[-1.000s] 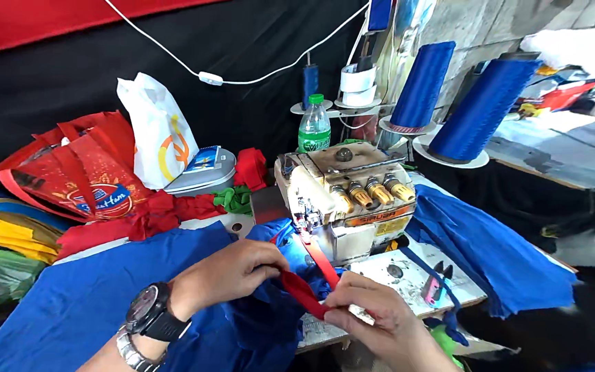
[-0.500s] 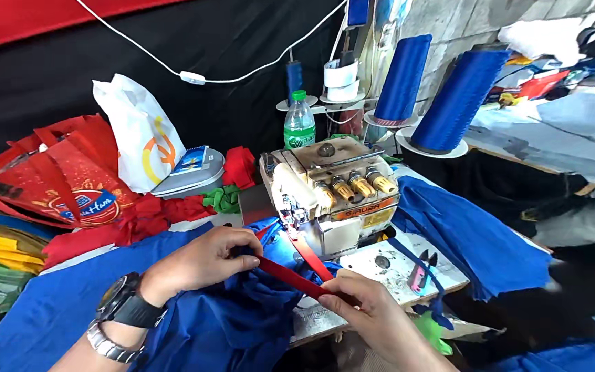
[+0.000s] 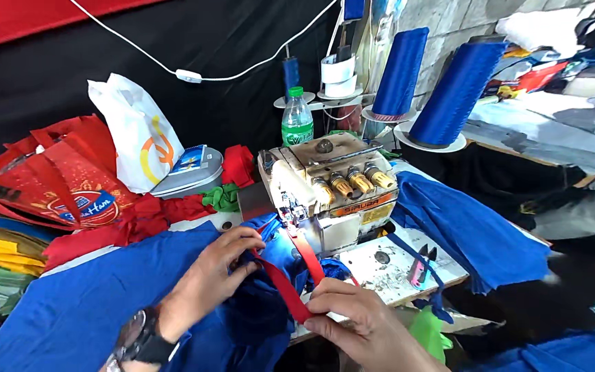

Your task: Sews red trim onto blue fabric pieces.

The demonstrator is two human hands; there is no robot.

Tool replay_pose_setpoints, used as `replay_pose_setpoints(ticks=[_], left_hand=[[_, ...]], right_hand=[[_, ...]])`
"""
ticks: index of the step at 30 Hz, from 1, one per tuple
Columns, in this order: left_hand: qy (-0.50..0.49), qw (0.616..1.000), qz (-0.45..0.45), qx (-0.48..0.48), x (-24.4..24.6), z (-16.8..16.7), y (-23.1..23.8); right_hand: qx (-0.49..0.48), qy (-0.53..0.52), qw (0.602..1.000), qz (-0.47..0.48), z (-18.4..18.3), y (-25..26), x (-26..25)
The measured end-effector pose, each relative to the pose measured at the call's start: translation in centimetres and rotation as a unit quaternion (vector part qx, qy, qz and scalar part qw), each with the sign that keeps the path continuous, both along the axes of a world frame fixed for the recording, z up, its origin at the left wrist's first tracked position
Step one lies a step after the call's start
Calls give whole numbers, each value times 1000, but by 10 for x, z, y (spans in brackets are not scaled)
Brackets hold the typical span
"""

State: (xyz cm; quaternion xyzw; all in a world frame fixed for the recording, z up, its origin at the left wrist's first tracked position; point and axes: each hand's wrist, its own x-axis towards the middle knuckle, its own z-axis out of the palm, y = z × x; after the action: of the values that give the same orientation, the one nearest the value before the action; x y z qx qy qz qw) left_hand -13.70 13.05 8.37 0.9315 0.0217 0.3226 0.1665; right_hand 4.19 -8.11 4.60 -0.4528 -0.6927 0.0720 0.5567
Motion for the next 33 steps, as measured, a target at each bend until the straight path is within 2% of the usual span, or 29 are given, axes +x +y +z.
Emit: replay_pose_setpoints(ticks=[3,6,9,15,17,19,20,22,25,29,33], left_hand=[[-72,990,84,92,-17,-21,-28],[-29,982,69,173,-28,-37,-43],[10,973,67,220,-28,-40,-41],[24,975,57,213,-35,-17,-58],[44,964,113,236,-44,-7,-73],[100,947,205,226,-54,8,-93],[139,940,222,217,-61,18,-101],[223,944,169,176,-76,47,-120],[291,944,59,142,-87,79,-142],[291,943,54,153,-89,95,-140],[236,944,19,230,-85,81,-113]], right_hand=[[21,-19,1000,-15,2,4,-6],[31,-31,999,-27,3,8,-9],[30,-27,999,-9,8,11,-11],[21,16,1000,0,28,22,-9],[24,18,999,12,37,27,-12],[31,5,999,29,44,32,-20],[34,-7,999,35,47,34,-24],[40,-38,998,44,51,39,-33],[27,-86,994,67,59,44,-38],[-24,-120,984,131,64,35,-37],[-63,-138,980,127,56,24,-30]])
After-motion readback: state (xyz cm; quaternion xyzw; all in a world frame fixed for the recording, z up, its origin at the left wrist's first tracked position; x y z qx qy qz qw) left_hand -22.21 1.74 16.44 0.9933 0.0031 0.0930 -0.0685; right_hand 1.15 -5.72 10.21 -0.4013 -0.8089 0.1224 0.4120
